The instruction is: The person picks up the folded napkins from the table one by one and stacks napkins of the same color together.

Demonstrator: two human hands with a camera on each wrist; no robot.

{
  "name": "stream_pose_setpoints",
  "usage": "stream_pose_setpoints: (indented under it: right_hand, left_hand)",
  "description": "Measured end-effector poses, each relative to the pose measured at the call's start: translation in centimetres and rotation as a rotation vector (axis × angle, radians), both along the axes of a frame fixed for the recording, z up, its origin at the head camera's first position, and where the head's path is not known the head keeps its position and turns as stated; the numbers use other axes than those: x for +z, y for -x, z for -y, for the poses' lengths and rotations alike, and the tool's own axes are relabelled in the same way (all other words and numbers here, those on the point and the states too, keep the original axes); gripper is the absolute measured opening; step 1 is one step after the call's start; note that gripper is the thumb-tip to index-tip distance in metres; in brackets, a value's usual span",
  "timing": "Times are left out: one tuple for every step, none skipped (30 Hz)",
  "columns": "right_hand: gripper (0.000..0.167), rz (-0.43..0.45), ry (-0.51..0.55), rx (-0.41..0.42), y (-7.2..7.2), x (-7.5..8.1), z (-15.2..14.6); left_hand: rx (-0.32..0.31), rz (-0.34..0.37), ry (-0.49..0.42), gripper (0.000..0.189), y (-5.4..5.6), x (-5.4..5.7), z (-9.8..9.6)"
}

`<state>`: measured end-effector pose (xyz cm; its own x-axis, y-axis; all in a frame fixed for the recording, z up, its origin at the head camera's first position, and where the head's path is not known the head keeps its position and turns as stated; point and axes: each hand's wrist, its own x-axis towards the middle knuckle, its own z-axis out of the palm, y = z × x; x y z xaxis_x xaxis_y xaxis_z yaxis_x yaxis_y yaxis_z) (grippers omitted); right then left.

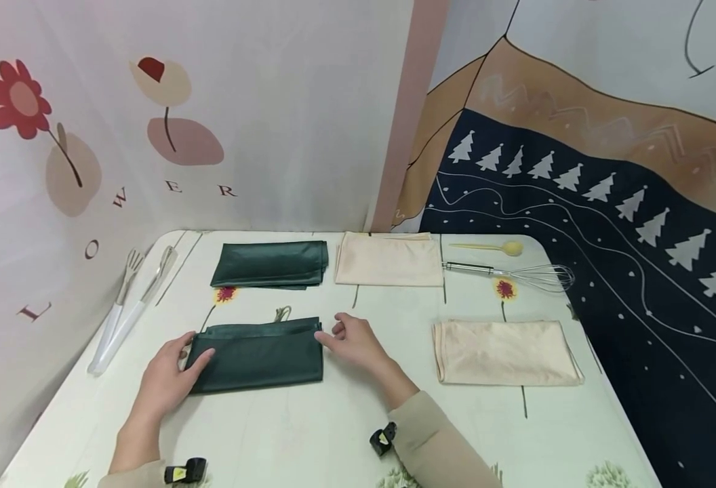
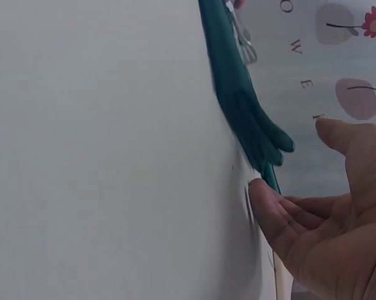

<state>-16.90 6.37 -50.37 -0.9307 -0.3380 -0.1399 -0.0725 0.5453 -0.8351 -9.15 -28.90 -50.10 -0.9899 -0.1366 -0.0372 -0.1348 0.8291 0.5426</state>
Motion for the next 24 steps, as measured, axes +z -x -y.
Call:
stream_pose_setpoints:
  right_hand:
    - [0.066, 0.015, -0.004, 0.001, -0.1, 0.1, 0.2]
    - [0.066, 0.029, -0.006, 0.003, -0.1, 0.1, 0.5]
    - [0.065, 0.038, -0.006, 0.006, -0.2, 0.2, 0.7]
    - [0.064, 0.049, -0.001, 0.006, -0.3, 0.3, 0.9]
    - [0.061, 0.052, 0.007, 0.012, -0.3, 0.3, 1.1]
    - [0.058, 0.062, 0.02, 0.018, -0.3, 0.4, 1.2]
    - [0.054, 0.072, 0.035, 0.024, -0.4, 0.4, 1.4]
    - [0.049, 0.082, 0.049, 0.031, -0.4, 0.4, 1.5]
    - [0.046, 0.094, 0.063, 0.038, -0.4, 0.4, 1.6]
    - [0.042, 0.105, 0.074, 0.047, -0.4, 0.4, 1.7]
    - [0.039, 0.118, 0.083, 0.056, -0.5, 0.3, 1.8]
    - [0.036, 0.134, 0.091, 0.061, -0.5, 0.3, 2.0]
    - [0.034, 0.146, 0.099, 0.063, -0.6, 0.3, 2.1]
    - [0.033, 0.158, 0.109, 0.065, -0.7, 0.2, 2.2]
    - [0.033, 0.175, 0.125, 0.06, -0.7, 0.1, 2.4]
    - [0.033, 0.198, 0.145, 0.049, -0.8, 0.0, 2.5]
    - [0.033, 0.222, 0.166, 0.034, -0.9, -0.1, 2.8]
    - [0.034, 0.25, 0.188, 0.015, -1.0, -0.1, 3.0]
    - [0.036, 0.28, 0.22, -0.002, -1.1, -0.2, 3.2]
    - [0.038, 0.315, 0.253, -0.02, -1.1, -0.3, 3.4]
    - [0.04, 0.348, 0.283, -0.038, -1.2, -0.4, 3.6]
    - [0.042, 0.38, 0.311, -0.049, -1.2, -0.4, 3.7]
    - [0.044, 0.414, 0.34, -0.055, -1.3, -0.4, 3.8]
    - [0.045, 0.449, 0.374, -0.054, -1.2, -0.4, 3.8]
  left_hand:
    - [-0.002, 0.005, -0.002, 0.083, 0.0, -0.1, 0.0]
    - [-0.005, 0.01, -0.004, 0.082, 0.1, -0.1, 0.0]
    - [-0.008, 0.016, -0.008, 0.082, 0.1, -0.1, -0.1]
    - [-0.009, 0.024, -0.013, 0.081, 0.1, -0.2, -0.1]
    - [-0.004, 0.029, -0.018, 0.081, 0.1, -0.2, -0.1]
    - [0.003, 0.034, -0.022, 0.081, 0.1, -0.1, 0.0]
    - [0.015, 0.043, -0.029, 0.081, 0.1, -0.1, 0.0]
    - [0.029, 0.051, -0.035, 0.08, 0.1, 0.0, 0.1]
    - [0.047, 0.061, -0.041, 0.078, 0.1, 0.0, 0.1]
    - [0.064, 0.073, -0.044, 0.076, 0.1, 0.1, 0.2]
    - [0.079, 0.082, -0.045, 0.073, 0.0, 0.2, 0.3]
    - [0.09, 0.094, -0.048, 0.072, 0.0, 0.3, 0.3]
    - [0.096, 0.105, -0.049, 0.07, 0.0, 0.4, 0.4]
    - [0.1, 0.114, -0.048, 0.068, 0.0, 0.4, 0.4]
    - [0.098, 0.124, -0.049, 0.067, 0.1, 0.5, 0.5]
    - [0.095, 0.13, -0.05, 0.066, 0.1, 0.5, 0.5]
    - [0.089, 0.136, -0.052, 0.062, 0.2, 0.6, 0.5]
    - [0.083, 0.146, -0.055, 0.059, 0.3, 0.6, 0.4]
    - [0.075, 0.158, -0.057, 0.056, 0.4, 0.6, 0.4]
    - [0.066, 0.169, -0.061, 0.053, 0.5, 0.7, 0.3]
    - [0.054, 0.179, -0.064, 0.05, 0.6, 0.7, 0.2]
    - [0.044, 0.184, -0.068, 0.048, 0.6, 0.7, 0.1]
    - [0.036, 0.186, -0.075, 0.047, 0.7, 0.6, 0.0]
    - [0.032, 0.187, -0.084, 0.047, 0.7, 0.6, -0.1]
